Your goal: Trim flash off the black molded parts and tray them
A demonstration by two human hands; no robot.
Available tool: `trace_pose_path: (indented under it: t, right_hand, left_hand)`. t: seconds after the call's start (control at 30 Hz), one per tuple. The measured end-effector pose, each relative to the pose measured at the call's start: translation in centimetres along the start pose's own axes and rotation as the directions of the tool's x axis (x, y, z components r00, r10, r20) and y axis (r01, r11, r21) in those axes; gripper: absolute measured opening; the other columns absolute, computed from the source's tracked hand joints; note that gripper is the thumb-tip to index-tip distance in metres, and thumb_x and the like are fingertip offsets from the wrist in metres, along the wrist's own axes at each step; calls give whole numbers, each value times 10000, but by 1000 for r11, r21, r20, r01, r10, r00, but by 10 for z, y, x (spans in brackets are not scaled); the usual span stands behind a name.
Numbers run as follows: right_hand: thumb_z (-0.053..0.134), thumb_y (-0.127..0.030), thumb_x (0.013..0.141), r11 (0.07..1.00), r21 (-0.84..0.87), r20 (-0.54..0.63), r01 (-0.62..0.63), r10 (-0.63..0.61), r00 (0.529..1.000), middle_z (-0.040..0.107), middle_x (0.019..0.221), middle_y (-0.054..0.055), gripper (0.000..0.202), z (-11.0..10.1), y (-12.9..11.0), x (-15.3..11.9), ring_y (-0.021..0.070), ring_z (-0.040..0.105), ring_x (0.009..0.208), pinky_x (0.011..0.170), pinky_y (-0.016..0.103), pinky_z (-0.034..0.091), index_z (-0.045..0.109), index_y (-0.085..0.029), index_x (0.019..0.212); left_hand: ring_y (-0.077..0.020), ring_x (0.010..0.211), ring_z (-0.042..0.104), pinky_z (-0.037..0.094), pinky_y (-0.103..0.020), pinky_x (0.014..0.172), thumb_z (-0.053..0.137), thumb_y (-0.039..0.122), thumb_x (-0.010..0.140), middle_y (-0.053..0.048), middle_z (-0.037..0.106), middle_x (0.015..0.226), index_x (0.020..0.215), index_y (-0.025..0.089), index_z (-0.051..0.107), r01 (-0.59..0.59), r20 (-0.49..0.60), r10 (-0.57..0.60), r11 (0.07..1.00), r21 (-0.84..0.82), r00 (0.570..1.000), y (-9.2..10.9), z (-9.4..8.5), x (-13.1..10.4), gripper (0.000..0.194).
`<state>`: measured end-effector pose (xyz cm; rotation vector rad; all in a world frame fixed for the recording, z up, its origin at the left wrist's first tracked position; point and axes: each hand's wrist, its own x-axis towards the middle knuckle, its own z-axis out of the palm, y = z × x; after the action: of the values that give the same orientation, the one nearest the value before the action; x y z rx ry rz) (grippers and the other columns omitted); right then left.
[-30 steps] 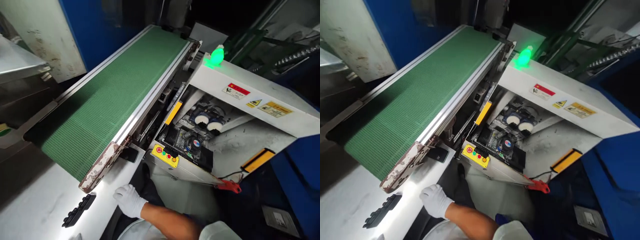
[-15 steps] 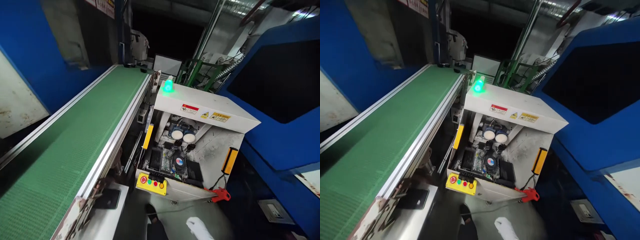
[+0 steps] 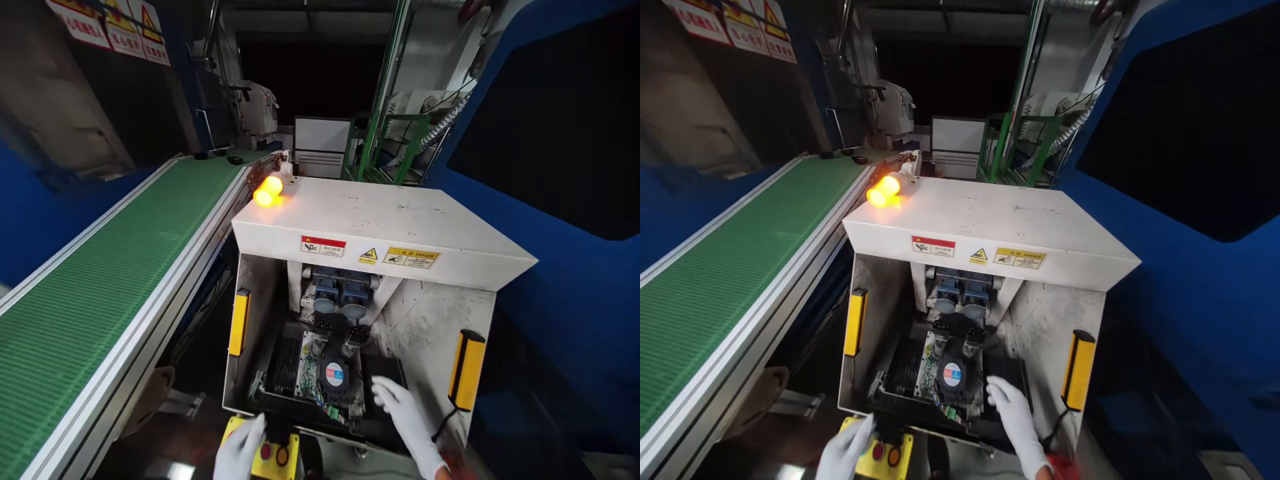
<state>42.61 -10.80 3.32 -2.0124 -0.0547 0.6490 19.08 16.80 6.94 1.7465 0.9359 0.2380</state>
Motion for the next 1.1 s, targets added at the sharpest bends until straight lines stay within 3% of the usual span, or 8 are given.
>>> trace_pose_path:
  t: [0.07,0.13,0.23,0.37,0.47,0.63,0.8,1.1]
  right_hand:
    - [655,-488,701,979,106,-133,176,-161,978,710,1242,127,524,-9,-20,18,285,666,1145,964,389,547,721,-213,1142]
    - [691,-432,686,945,180,-159,272,-244,957,679,1302,131,571,-12,-40,35,303,618,1230,1051,442,498,702,-199,1207]
    - [679,-349,699,932,248,14,265,-277,961,655,1342,107,592,-11,-67,58,280,605,1252,1127,465,425,672,-190,1269]
    - [722,-229,629,934,287,242,212,-284,928,741,1186,96,526,-9,-91,85,289,671,1137,1103,485,438,738,-182,1152]
    - [731,-159,582,924,288,336,252,-344,877,782,1037,76,392,-4,-100,95,283,699,1040,1037,460,483,787,-194,969]
    - [655,-172,611,874,328,212,358,-438,874,733,756,28,87,14,-100,94,209,664,770,800,342,536,701,-201,679]
    - [634,-206,587,870,351,178,345,-424,888,705,693,20,46,22,-98,92,202,646,715,742,318,532,651,-209,630]
    - [642,-224,584,902,296,145,313,-367,919,706,690,30,58,23,-94,94,215,650,699,720,328,545,663,-212,637]
  left_hand:
    - [-301,999,691,529,-383,950,633,708,742,-90,768,985,924,162,760,-47,95,55,995,-92,994,31,32,43,589]
    - [-313,1080,668,506,-408,1005,768,623,638,-122,753,1097,1093,150,731,-75,145,100,983,-167,984,62,61,84,658]
    - [-300,1159,636,475,-410,1054,870,456,576,-141,710,1222,1200,150,687,-104,313,204,946,-306,928,98,96,132,719]
    - [-251,933,693,537,-378,905,910,357,549,-119,761,1004,1007,113,747,-54,498,231,937,-344,836,115,126,163,544]
    - [-227,833,688,542,-347,827,926,317,516,-105,762,862,840,96,764,-45,561,224,948,-315,797,117,137,170,424]
    - [-164,720,644,513,-285,741,932,300,510,-51,727,751,751,109,732,-12,561,209,943,-334,801,120,140,166,366]
    - [-161,716,632,503,-279,731,921,320,522,-46,716,744,747,113,726,19,541,189,934,-356,820,126,138,158,362]
    - [-159,682,595,495,-283,712,838,273,568,-23,702,705,713,122,742,-41,507,209,946,-323,836,131,140,157,230]
